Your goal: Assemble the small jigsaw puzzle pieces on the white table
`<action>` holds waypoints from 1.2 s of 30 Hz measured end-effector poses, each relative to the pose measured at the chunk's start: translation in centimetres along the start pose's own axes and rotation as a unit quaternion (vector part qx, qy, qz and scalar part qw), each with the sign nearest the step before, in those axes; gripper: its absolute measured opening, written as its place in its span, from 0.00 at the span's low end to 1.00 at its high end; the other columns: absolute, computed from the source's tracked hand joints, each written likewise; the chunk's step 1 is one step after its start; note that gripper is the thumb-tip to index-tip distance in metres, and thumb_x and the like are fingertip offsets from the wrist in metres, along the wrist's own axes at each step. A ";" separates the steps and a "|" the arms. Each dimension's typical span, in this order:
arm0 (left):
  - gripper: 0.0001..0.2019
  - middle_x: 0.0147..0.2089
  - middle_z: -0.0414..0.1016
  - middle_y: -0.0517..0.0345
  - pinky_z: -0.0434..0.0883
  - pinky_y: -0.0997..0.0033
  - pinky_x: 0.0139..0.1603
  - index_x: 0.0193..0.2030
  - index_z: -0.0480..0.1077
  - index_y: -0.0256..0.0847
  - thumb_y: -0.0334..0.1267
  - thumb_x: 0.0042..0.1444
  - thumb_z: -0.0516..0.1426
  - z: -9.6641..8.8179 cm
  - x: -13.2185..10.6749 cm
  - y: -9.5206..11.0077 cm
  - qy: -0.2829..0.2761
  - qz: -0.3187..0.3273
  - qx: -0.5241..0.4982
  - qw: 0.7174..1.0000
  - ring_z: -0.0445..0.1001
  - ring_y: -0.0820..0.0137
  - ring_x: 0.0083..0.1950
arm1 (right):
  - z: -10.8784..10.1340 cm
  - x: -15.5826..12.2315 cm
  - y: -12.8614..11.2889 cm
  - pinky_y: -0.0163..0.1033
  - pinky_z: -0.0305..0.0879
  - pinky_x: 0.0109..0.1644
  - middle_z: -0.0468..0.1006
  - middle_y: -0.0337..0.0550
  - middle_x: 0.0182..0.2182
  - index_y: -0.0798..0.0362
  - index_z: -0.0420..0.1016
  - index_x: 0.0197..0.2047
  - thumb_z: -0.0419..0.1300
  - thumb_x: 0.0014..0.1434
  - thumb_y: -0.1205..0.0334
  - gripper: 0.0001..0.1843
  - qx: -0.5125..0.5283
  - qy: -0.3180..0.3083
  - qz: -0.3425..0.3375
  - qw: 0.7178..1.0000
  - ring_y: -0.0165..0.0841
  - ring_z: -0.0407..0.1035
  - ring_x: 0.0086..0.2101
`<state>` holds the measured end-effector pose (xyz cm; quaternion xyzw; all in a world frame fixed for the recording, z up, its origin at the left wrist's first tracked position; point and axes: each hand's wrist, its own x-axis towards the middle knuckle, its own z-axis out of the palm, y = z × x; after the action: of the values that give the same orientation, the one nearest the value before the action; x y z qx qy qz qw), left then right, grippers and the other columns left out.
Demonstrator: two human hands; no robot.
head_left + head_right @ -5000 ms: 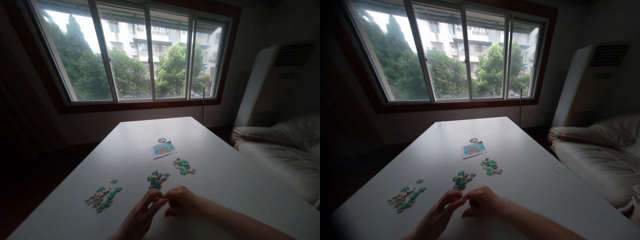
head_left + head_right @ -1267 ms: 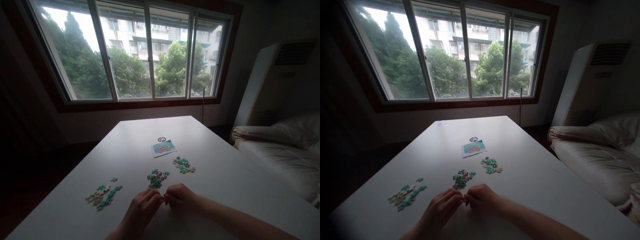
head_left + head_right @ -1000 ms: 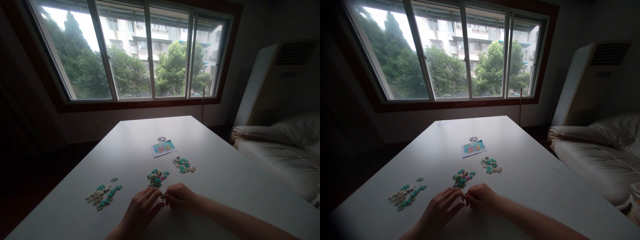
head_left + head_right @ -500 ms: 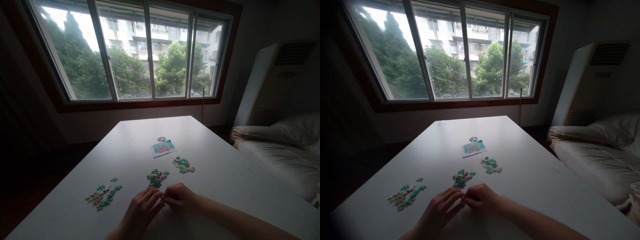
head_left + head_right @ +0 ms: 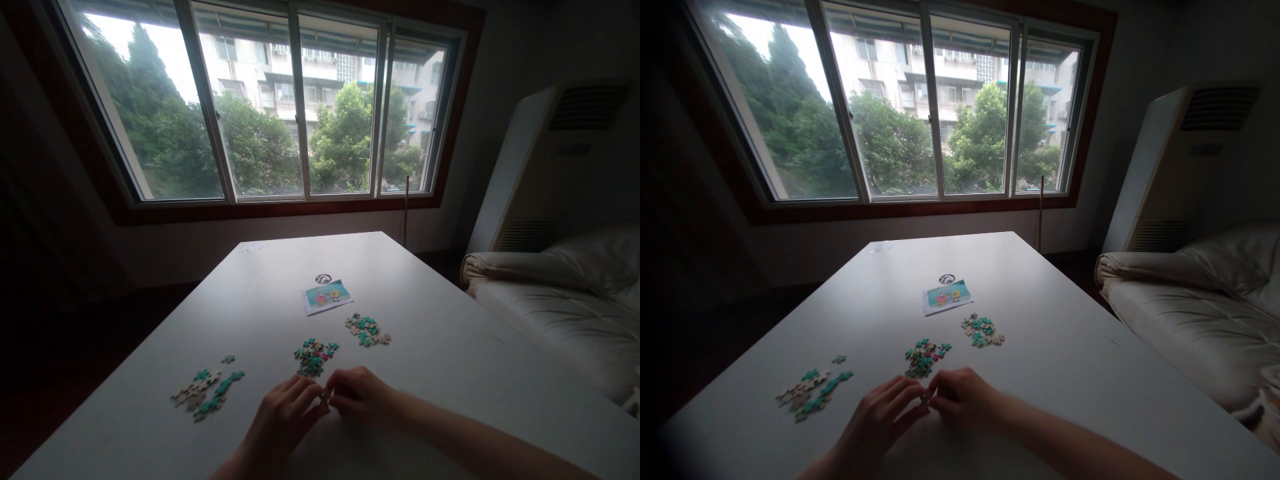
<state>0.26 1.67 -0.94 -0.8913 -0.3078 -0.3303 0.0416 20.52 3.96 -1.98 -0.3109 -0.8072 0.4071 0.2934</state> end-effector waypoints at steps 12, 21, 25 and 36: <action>0.09 0.29 0.72 0.60 0.66 0.77 0.29 0.32 0.65 0.40 0.38 0.63 0.50 -0.1 0.0 0.1 -0.016 -0.006 -0.003 1.000 0.71 0.73 0.29 | 0.0 -0.1 -0.1 0.28 0.56 0.30 0.69 0.37 0.24 0.57 0.73 0.35 0.53 0.57 0.61 0.10 -0.087 0.001 0.003 0.996 0.25 0.61 0.25; 0.07 0.31 0.73 0.59 0.70 0.75 0.31 0.35 0.66 0.41 0.38 0.62 0.51 0.1 -0.3 0.0 -0.029 -0.010 0.007 1.000 0.72 0.71 0.31 | 0.0 0.0 -0.2 0.27 0.53 0.27 0.65 0.33 0.21 0.56 0.71 0.33 0.54 0.54 0.66 0.06 -0.083 0.002 0.013 0.996 0.23 0.58 0.23; 0.08 0.32 0.74 0.57 0.72 0.76 0.32 0.38 0.68 0.40 0.40 0.63 0.50 -0.1 0.0 0.3 -0.002 -0.006 0.015 1.000 0.73 0.72 0.32 | 0.0 0.0 -0.4 0.27 0.52 0.26 0.63 0.32 0.21 0.56 0.70 0.31 0.54 0.54 0.67 0.05 -0.080 0.001 0.013 0.997 0.22 0.55 0.22; 0.10 0.36 0.76 0.56 0.74 0.76 0.35 0.48 0.68 0.40 0.36 0.62 0.52 0.2 0.2 -0.1 0.036 0.034 0.001 0.999 0.75 0.72 0.35 | 0.2 0.0 0.6 0.27 0.56 0.30 0.68 0.35 0.23 0.56 0.68 0.28 0.52 0.53 0.69 0.05 -0.085 -0.004 -0.037 0.996 0.24 0.59 0.24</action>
<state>0.41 1.91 -0.97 -0.8889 -0.2759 -0.3601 0.0642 20.49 4.15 -2.57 -0.3028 -0.8511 0.3270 0.2775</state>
